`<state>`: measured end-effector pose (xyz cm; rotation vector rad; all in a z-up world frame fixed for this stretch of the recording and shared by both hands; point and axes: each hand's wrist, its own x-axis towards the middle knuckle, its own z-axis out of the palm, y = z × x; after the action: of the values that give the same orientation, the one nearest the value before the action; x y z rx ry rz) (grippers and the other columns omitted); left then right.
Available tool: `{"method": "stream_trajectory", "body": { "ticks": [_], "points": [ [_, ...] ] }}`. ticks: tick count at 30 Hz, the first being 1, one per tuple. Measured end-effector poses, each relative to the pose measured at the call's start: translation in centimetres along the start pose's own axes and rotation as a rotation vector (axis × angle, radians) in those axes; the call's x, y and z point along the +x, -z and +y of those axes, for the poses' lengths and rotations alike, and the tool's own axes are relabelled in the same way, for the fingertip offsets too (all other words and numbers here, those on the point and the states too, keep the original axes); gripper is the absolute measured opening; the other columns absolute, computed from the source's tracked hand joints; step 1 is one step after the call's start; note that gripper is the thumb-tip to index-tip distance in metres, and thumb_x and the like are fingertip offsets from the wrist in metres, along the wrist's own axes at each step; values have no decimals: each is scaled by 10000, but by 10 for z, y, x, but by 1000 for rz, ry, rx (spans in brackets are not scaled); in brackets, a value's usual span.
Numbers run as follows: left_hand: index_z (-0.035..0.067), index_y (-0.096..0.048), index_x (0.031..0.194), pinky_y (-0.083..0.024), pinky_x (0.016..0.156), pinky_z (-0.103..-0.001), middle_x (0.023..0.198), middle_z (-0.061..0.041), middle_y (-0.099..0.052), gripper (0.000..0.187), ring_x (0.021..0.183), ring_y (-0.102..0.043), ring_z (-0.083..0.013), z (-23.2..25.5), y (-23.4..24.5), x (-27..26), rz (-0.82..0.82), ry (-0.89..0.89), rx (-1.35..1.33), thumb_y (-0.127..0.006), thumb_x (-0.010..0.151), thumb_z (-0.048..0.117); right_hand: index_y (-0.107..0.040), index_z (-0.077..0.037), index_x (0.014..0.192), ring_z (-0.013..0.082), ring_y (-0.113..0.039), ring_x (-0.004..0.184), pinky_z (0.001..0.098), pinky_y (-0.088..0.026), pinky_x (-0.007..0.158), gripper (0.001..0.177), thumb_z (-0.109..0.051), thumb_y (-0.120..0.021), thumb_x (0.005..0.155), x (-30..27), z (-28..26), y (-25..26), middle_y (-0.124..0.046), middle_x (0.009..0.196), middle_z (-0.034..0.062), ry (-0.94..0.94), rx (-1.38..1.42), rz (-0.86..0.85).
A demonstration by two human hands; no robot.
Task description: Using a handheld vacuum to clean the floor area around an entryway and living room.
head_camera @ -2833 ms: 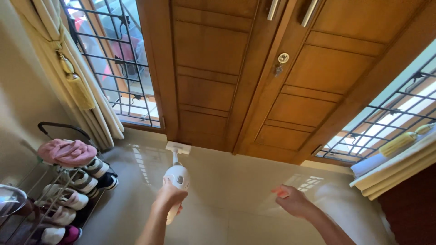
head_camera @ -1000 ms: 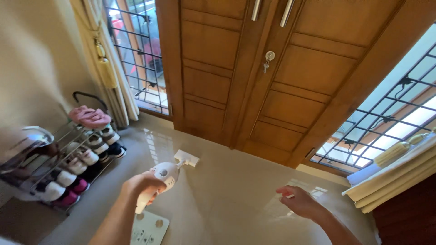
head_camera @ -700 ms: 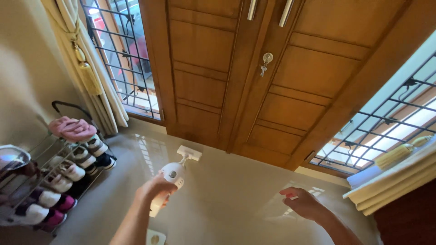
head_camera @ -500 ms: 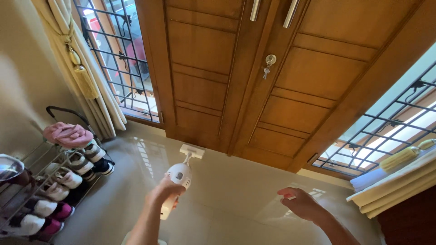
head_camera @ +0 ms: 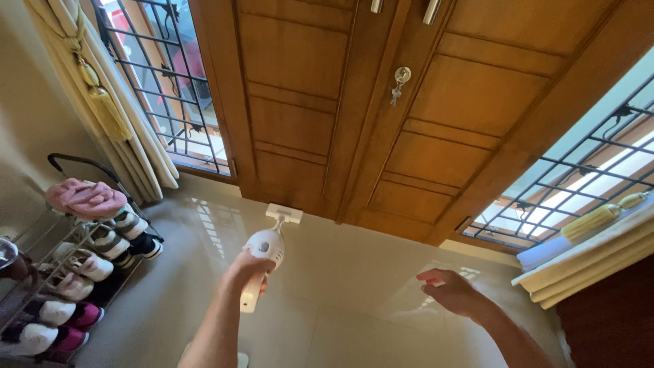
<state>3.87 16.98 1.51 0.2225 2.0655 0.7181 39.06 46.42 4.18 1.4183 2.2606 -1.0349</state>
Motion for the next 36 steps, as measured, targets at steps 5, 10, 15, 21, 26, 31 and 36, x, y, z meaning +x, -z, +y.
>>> {"method": "stream_trajectory", "body": {
  "ticks": [5,10,15,21,26,31,36],
  "points": [
    [98,-542,1259,-560,557,-397,746,-97,-678,523,603,-664,-227,-12,-10,-3,-19,1,-10,-713,788,251,-635,-267,1399,214,-620,1322,444,-553,1070,451,-349,-610,956,-52,-17,11,-599,1454,28,-27,63,21],
    [86,-569,1216,-551,551,-398,739,-100,-669,486,596,-653,-229,-32,-24,-21,-22,4,-43,-710,777,238,-666,-259,1372,209,-672,1269,424,-563,1048,443,-342,-625,939,-68,24,12,-642,1425,35,35,64,58],
    [74,-595,1173,-541,545,-399,732,-103,-661,449,589,-642,-231,-71,-23,-84,14,25,-109,-707,766,226,-692,-253,1344,198,-684,1230,395,-561,1014,431,-343,-658,923,-88,66,0,-663,1392,30,80,48,51],
    [36,-622,1146,-498,511,-403,700,-76,-590,480,551,-563,-214,-145,-51,-214,37,29,-395,-736,748,277,-684,-217,1340,200,-700,1218,387,-589,971,446,-361,-656,919,-132,101,-28,-687,1338,43,187,-3,-11],
    [97,-570,1249,-529,548,-391,711,-111,-618,498,584,-591,-219,-220,-48,-200,-15,68,-227,-726,780,162,-656,-213,1352,189,-655,1260,383,-574,997,434,-355,-631,942,-158,117,-50,-664,1364,50,216,-107,-72],
    [33,-605,1275,-536,524,-380,690,-111,-632,509,556,-605,-207,-235,-26,-270,-29,127,-117,-731,790,123,-690,-167,1301,168,-658,1262,379,-547,1026,410,-336,-635,932,-149,110,-61,-682,1380,5,313,-246,-63],
    [85,-610,1281,-517,538,-387,648,-88,-554,496,522,-539,-204,-225,-5,-305,-83,191,-50,-666,791,135,-670,-190,1341,195,-668,1237,388,-554,1010,437,-325,-631,928,-176,88,-47,-685,1336,59,317,-173,-14]
  ]
}}
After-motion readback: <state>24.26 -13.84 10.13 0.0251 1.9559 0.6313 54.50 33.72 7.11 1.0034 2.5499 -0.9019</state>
